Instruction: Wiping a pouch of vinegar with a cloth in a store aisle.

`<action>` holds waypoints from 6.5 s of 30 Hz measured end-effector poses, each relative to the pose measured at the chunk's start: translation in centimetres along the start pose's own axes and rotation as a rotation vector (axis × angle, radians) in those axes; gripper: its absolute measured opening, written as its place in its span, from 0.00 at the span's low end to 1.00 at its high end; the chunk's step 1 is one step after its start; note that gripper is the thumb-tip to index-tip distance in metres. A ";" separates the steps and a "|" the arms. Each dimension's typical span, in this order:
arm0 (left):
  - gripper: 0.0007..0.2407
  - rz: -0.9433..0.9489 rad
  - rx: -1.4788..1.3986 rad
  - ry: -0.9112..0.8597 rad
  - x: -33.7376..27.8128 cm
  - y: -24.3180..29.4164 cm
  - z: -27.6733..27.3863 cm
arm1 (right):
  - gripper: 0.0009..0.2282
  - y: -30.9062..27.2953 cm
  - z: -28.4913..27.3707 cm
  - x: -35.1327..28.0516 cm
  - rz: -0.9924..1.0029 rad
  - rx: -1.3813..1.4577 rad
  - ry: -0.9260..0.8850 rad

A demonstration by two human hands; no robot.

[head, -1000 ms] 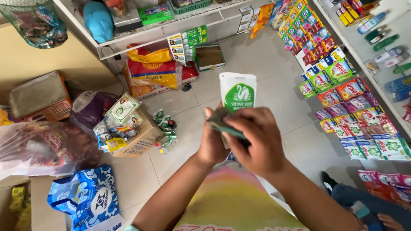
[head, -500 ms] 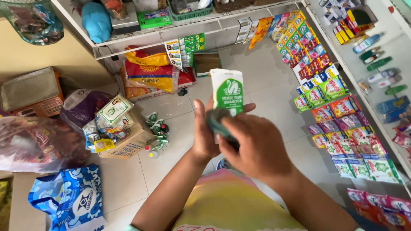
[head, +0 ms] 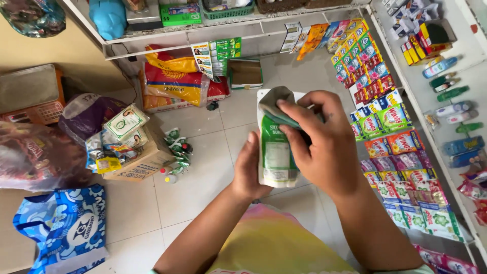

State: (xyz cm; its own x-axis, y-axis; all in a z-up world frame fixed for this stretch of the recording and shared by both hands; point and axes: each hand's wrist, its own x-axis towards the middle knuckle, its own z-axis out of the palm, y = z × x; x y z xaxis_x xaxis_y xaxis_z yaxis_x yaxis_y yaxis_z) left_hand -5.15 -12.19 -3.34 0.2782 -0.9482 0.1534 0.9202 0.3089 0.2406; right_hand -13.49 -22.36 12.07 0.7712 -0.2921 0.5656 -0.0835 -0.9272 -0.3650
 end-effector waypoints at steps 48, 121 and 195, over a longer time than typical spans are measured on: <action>0.20 -0.010 0.299 0.152 -6.3 9.2 5.5 | 0.13 -10.6 6.9 -10.9 0.193 0.197 0.138; 0.26 -0.250 0.210 0.272 -10.4 3.9 2.4 | 0.20 -8.3 5.2 -8.9 0.088 -0.023 0.139; 0.34 -0.084 0.272 0.064 -8.9 7.6 3.7 | 0.20 -8.7 5.0 -8.4 -0.230 0.155 -0.119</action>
State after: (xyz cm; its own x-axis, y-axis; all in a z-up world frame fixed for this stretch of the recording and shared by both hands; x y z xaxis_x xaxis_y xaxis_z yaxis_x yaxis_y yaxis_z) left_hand -1.70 -1.13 0.67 0.2295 -0.9713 0.0632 0.8353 0.2299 0.4995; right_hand -16.06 -10.63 6.81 0.8280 -0.0404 0.5593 0.1922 -0.9165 -0.3508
